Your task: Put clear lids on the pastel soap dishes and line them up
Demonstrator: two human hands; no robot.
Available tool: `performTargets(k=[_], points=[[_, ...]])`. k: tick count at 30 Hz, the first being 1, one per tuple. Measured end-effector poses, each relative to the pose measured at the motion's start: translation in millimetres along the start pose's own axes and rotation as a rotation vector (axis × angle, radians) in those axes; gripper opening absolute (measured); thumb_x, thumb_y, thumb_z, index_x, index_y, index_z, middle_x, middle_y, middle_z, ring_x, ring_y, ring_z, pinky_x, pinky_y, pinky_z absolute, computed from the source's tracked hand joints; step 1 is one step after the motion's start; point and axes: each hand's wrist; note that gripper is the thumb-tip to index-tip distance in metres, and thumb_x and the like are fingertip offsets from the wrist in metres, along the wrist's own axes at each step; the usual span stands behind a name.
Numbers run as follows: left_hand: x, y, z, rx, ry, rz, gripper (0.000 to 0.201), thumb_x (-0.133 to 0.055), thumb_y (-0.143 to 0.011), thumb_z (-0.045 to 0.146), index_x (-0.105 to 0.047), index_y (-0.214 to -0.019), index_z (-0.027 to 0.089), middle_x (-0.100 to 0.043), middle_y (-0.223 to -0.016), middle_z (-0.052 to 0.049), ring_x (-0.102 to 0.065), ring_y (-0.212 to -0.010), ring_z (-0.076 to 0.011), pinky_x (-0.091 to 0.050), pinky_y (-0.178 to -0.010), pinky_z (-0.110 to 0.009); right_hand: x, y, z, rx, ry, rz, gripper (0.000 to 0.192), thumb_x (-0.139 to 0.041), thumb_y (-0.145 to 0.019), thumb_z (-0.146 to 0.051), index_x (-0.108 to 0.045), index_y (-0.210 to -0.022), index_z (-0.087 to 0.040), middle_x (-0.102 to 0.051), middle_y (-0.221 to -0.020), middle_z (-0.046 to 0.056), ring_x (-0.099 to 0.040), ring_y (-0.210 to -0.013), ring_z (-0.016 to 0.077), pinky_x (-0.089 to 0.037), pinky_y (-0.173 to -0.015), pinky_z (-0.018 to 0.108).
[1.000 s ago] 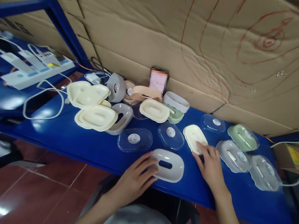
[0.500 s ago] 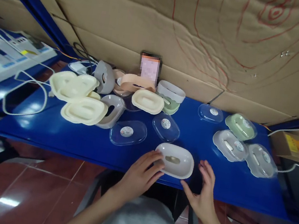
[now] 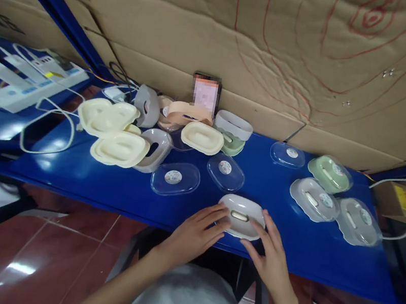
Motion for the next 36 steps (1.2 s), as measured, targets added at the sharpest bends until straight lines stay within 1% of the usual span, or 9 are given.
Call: performTargets(k=[8, 13, 18, 21, 25, 28, 31, 33, 36], points=[[5.1, 3.6, -1.9, -0.031, -0.045, 0.030, 0.023, -0.059, -0.109, 0.016, -0.068, -0.130, 0.017, -0.073, -0.137, -0.012, -0.064, -0.140, -0.0293, -0.061, -0.113, -0.048, 7.8, -3.2, -2.1, 0.100, 0.068, -0.111, 0.064, -0.061, -0.109, -0.034, -0.039, -0.169, -0.039, -0.036, -0.177, 0.006, -0.040, -0.162, 0.0340, -0.052, -0.122, 0.060], [24.3, 28.6, -2.5, 0.057, -0.025, 0.064, 0.018, -0.065, -0.106, 0.016, -0.069, -0.123, 0.021, -0.071, -0.134, -0.011, -0.065, -0.136, -0.0280, -0.060, -0.112, -0.048, 19.6, -43.3, 2.8, 0.134, 0.054, -0.046, 0.062, -0.049, -0.113, -0.025, -0.034, -0.171, -0.038, -0.043, -0.174, 0.007, -0.047, -0.158, 0.0297, -0.049, -0.123, 0.058], [32.6, 59.8, -0.9, 0.210, -0.040, 0.183, 0.020, -0.065, -0.105, 0.013, -0.070, -0.122, 0.022, -0.053, -0.157, -0.017, -0.057, -0.148, -0.0337, -0.060, -0.114, -0.050, -5.4, -109.0, -3.3, 0.212, 0.086, -0.093, 0.054, -0.049, -0.114, -0.034, -0.042, -0.167, -0.032, -0.039, -0.176, 0.010, -0.038, -0.163, 0.0332, -0.043, -0.127, 0.061], [32.5, 67.5, -0.2, 0.295, -0.029, 0.221, 0.022, -0.064, -0.105, 0.013, -0.070, -0.123, 0.023, -0.045, -0.164, -0.016, -0.054, -0.151, -0.0357, -0.060, -0.115, -0.052, -24.2, -123.4, -2.4, 0.191, 0.085, -0.112, 0.053, -0.059, -0.109, -0.048, -0.054, -0.157, -0.026, -0.051, -0.167, 0.016, -0.040, -0.161, 0.0384, -0.044, -0.125, 0.066], [27.1, 63.9, -4.1, 0.295, 0.020, 0.247, 0.026, -0.066, -0.104, 0.014, -0.068, -0.128, 0.026, -0.049, -0.160, -0.014, -0.054, -0.151, -0.0342, -0.057, -0.118, -0.055, -20.1, -105.4, 12.6, -0.006, 0.015, 0.051, 0.058, -0.070, -0.101, -0.058, -0.062, -0.147, -0.024, -0.064, -0.141, 0.017, -0.055, -0.149, 0.0407, -0.054, -0.116, 0.065], [19.9, 52.3, -9.9, 0.289, 0.058, 0.215, 0.048, -0.073, -0.102, 0.019, -0.061, -0.146, 0.031, -0.051, -0.159, -0.013, -0.058, -0.148, -0.0320, -0.058, -0.118, -0.053, -2.3, -81.0, 15.8, -0.082, -0.175, 0.089, 0.056, -0.068, -0.104, -0.050, -0.057, -0.155, -0.031, -0.062, -0.144, 0.014, -0.064, -0.138, 0.0343, -0.060, -0.111, 0.055], [15.1, 36.1, -16.2, 0.331, 0.152, 0.149, 0.081, -0.081, -0.097, 0.023, -0.040, -0.165, 0.036, -0.049, -0.164, -0.014, -0.059, -0.147, -0.0314, -0.059, -0.117, -0.050, 11.1, -60.9, 3.1, 0.018, -0.305, -0.033, 0.052, -0.066, -0.106, -0.040, -0.057, -0.157, -0.035, -0.061, -0.150, 0.012, -0.065, -0.138, 0.0309, -0.060, -0.112, 0.051], [15.1, 26.1, -20.0, 0.340, 0.220, 0.101, 0.096, -0.085, -0.094, 0.024, -0.028, -0.170, 0.037, -0.048, -0.165, -0.014, -0.055, -0.151, -0.0322, -0.055, -0.121, -0.053, 14.8, -53.8, -9.3, 0.121, -0.272, -0.139, 0.055, -0.067, -0.105, -0.035, -0.056, -0.159, -0.036, -0.055, -0.159, 0.011, -0.056, -0.149, 0.0326, -0.057, -0.117, 0.052], [18.6, 17.6, -24.4, 0.339, 0.281, 0.043, 0.104, -0.087, -0.092, 0.024, -0.022, -0.172, 0.039, -0.050, -0.164, -0.013, -0.053, -0.153, -0.0325, -0.050, -0.125, -0.056, 15.7, -53.2, -22.7, 0.235, -0.171, -0.189, 0.059, -0.066, -0.105, -0.029, -0.052, -0.162, -0.036, -0.047, -0.168, 0.009, -0.041, -0.161, 0.0342, -0.052, -0.123, 0.057]])
Point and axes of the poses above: each hand's wrist, its own y-axis away from the middle knuckle, its own x-axis out of the back of the hand, z = x × y
